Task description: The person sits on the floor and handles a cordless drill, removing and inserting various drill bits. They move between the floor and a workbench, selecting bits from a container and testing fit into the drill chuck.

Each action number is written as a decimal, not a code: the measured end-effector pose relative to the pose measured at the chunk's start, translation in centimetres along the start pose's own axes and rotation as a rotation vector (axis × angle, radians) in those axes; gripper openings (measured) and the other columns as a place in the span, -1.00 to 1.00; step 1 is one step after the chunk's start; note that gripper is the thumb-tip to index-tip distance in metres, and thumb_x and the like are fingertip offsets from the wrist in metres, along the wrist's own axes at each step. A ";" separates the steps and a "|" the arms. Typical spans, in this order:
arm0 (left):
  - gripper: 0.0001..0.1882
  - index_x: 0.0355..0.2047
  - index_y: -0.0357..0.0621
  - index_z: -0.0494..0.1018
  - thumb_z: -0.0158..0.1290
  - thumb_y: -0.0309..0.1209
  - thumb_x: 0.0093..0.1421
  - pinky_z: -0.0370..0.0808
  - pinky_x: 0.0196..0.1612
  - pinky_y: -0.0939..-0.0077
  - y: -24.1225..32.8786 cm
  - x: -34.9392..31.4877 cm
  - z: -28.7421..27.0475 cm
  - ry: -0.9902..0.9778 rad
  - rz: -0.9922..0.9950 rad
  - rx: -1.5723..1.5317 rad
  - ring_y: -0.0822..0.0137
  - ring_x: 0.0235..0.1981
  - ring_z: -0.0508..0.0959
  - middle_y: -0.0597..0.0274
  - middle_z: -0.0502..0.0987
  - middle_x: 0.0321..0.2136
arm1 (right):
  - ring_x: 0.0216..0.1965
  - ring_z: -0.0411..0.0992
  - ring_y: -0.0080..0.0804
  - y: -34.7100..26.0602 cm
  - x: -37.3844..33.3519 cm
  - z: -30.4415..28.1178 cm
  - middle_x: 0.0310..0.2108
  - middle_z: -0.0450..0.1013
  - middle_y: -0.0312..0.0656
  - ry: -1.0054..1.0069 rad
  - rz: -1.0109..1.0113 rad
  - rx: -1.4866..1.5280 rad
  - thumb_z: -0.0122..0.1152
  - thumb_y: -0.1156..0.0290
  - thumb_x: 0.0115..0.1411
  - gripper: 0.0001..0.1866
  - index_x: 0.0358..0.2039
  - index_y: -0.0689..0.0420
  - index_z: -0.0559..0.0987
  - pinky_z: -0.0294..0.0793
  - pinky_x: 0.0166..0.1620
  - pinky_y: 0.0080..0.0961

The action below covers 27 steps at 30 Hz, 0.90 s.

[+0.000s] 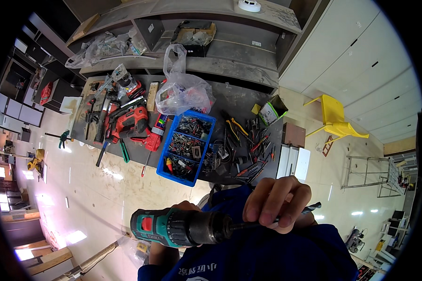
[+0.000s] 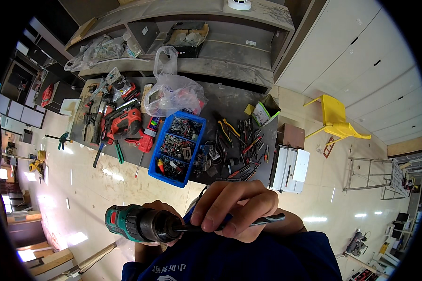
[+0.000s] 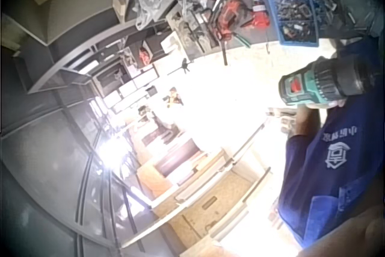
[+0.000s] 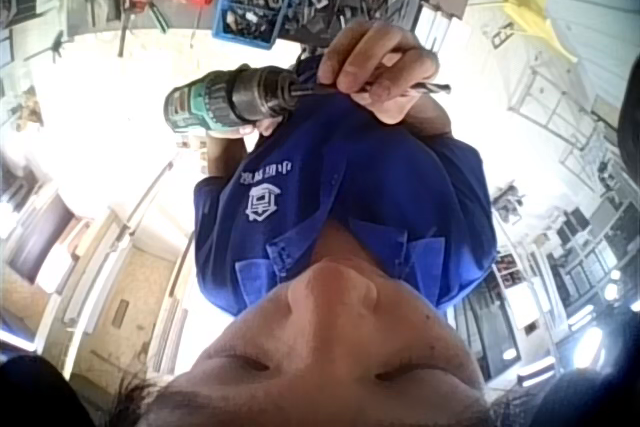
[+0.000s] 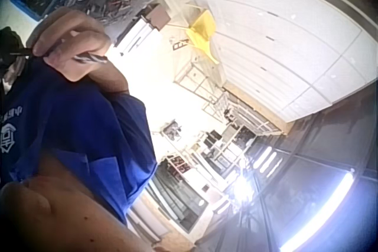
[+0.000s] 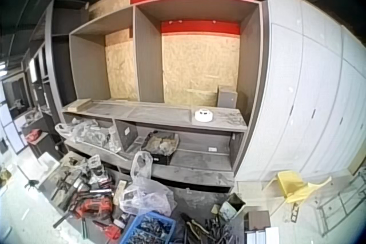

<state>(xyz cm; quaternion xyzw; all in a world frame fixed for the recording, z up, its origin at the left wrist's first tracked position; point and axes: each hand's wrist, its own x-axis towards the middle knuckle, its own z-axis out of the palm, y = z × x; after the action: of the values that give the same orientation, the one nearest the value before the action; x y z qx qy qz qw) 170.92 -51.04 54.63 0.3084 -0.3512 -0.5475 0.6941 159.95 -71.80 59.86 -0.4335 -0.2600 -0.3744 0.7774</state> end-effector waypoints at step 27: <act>-0.76 -0.21 -0.20 0.40 0.07 -0.37 0.13 0.42 -0.36 0.51 -5.8 -0.6 -1.8 0.173 0.155 0.697 0.36 -0.44 0.46 0.18 0.49 -0.43 | -0.07 0.45 -0.26 6.3 -4.4 -0.5 -0.20 0.42 -0.05 0.271 0.351 0.456 -0.04 0.36 0.38 -0.85 -0.23 0.17 0.30 0.42 -0.02 -0.31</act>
<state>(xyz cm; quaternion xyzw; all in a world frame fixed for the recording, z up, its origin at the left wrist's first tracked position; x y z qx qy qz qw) 169.13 -51.62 48.82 0.5443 -0.4789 -0.3127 0.6137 162.49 -68.54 53.36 -0.2325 -0.1527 -0.2210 0.9348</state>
